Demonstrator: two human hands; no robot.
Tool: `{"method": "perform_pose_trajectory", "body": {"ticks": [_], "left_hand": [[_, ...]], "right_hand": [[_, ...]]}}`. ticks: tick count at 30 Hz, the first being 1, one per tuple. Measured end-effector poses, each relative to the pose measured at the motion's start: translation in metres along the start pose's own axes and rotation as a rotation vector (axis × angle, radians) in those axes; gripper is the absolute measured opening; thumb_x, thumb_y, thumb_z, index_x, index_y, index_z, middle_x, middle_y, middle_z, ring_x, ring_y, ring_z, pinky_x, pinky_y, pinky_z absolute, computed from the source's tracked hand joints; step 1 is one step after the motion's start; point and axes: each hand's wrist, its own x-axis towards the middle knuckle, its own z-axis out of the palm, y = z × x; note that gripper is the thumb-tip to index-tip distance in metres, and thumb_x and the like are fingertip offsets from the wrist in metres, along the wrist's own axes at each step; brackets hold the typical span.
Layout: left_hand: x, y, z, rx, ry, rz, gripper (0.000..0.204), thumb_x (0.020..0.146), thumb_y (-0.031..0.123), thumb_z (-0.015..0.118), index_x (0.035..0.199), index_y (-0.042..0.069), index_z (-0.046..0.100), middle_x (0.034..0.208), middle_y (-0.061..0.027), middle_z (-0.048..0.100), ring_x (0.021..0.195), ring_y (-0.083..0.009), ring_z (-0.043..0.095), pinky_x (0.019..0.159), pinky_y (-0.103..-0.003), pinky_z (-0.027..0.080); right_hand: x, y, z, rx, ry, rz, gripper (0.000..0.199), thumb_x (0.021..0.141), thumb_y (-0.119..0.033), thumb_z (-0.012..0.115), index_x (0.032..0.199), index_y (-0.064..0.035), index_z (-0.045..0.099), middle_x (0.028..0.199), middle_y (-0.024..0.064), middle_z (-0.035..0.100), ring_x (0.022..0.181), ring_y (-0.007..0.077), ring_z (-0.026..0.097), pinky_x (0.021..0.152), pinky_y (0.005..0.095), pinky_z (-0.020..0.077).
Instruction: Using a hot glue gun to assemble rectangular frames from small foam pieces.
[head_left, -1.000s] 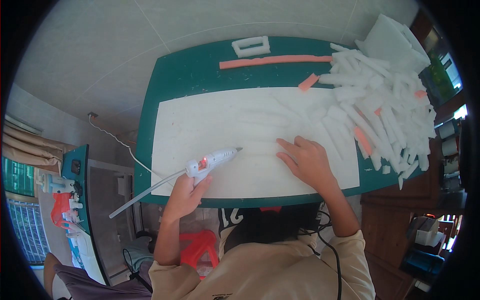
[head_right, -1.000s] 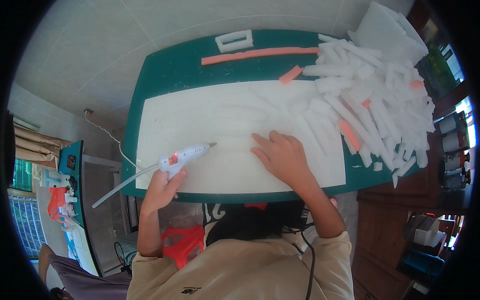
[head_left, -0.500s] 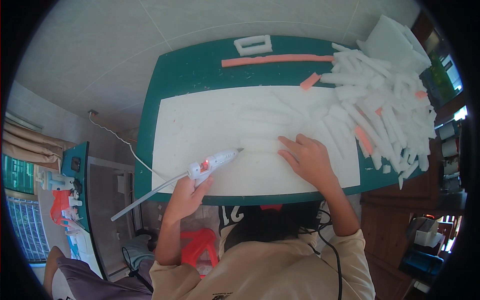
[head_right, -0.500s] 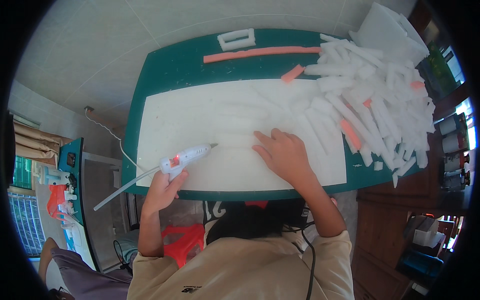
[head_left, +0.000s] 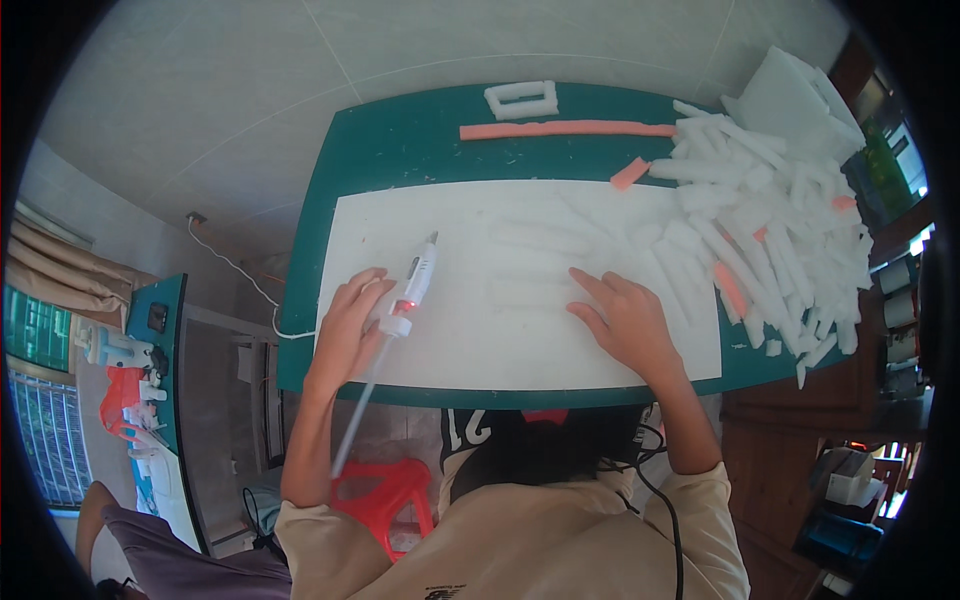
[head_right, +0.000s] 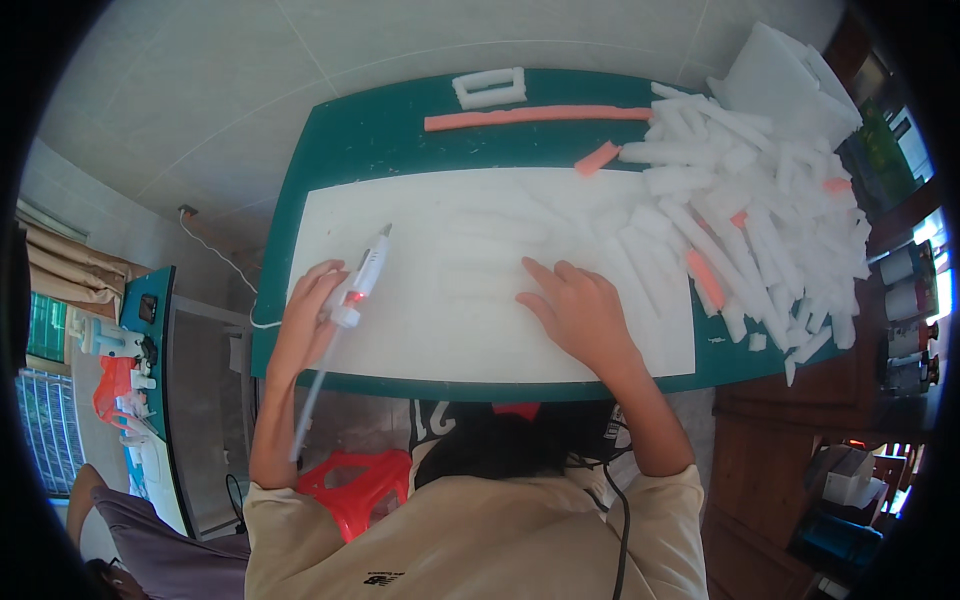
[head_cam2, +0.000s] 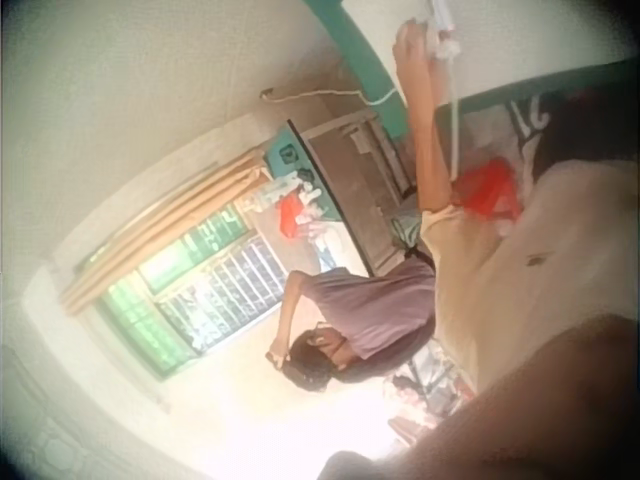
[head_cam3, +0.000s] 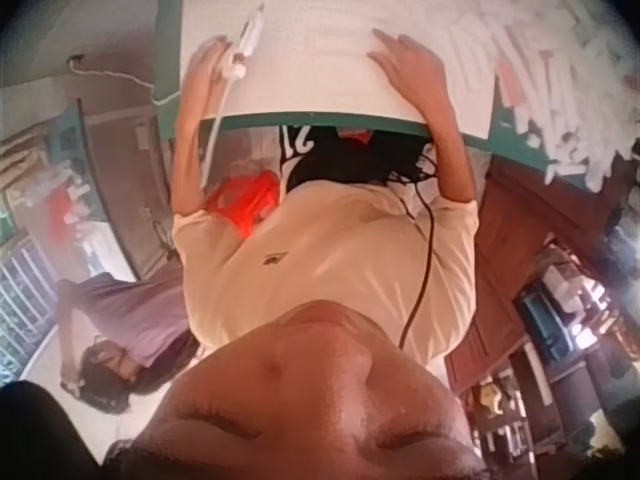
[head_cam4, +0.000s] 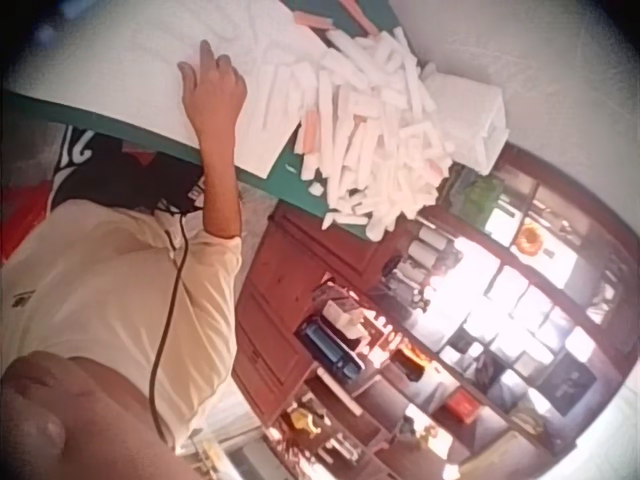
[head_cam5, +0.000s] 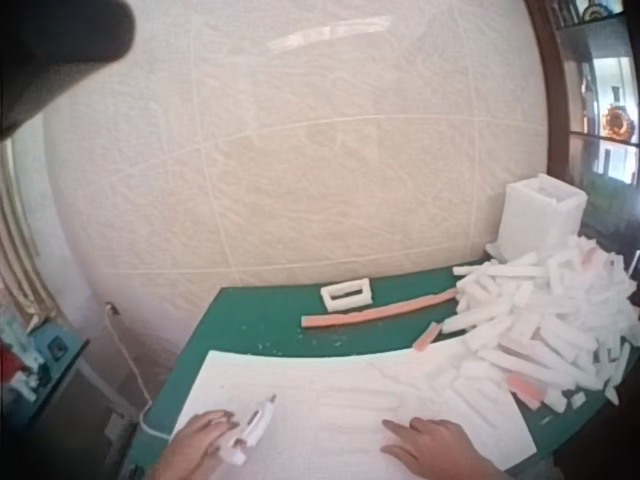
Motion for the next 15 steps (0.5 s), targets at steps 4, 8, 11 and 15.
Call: {"method": "perform_pose_trajectory", "body": {"ticks": [4,8,11,15], "left_hand": [[0.014,-0.011,0.0,-0.018,-0.137,-0.082,0.051,0.073,-0.006,0.068,0.122,0.007,0.06,0.141,-0.0119,0.044,0.125,-0.0364,0.048,0.101,-0.041,0.044],[0.012,-0.021,0.003,-0.017,-0.104,-0.04,0.049,0.076,-0.006,0.067,0.122,0.007,0.06,0.142,-0.0122,0.042,0.126,-0.038,0.046,0.103,-0.042,0.042],[0.008,-0.019,0.002,-0.11,-0.108,-0.094,0.046,0.079,-0.004,0.066,0.123,0.008,0.06,0.142,-0.0129,0.043,0.127,-0.0371,0.046,0.105,-0.041,0.04],[0.0,-0.001,-0.005,0.041,-0.067,-0.074,0.043,0.083,-0.001,0.064,0.125,0.007,0.059,0.14,-0.0144,0.046,0.126,-0.037,0.047,0.106,-0.042,0.04]], "right_hand": [[-0.003,0.005,-0.001,0.069,0.032,-0.021,0.042,0.088,-0.028,0.068,0.125,-0.0091,0.062,0.078,0.0126,0.058,0.07,0.0334,0.06,0.065,0.0406,0.0487],[-0.003,-0.001,-0.011,0.237,0.038,0.035,0.048,0.086,-0.022,0.07,0.13,-0.0078,0.057,0.084,0.017,0.058,0.078,0.0362,0.058,0.075,0.0393,0.0495],[-0.006,-0.003,-0.022,0.388,0.001,0.039,0.054,0.083,-0.014,0.068,0.134,-0.0065,0.051,0.092,0.018,0.055,0.089,0.0353,0.056,0.084,0.0386,0.0472],[-0.011,0.002,-0.031,0.545,-0.137,0.013,0.067,0.078,-0.003,0.064,0.14,-0.006,0.042,0.107,0.0153,0.049,0.102,0.0315,0.051,0.094,0.0373,0.0427]]}}
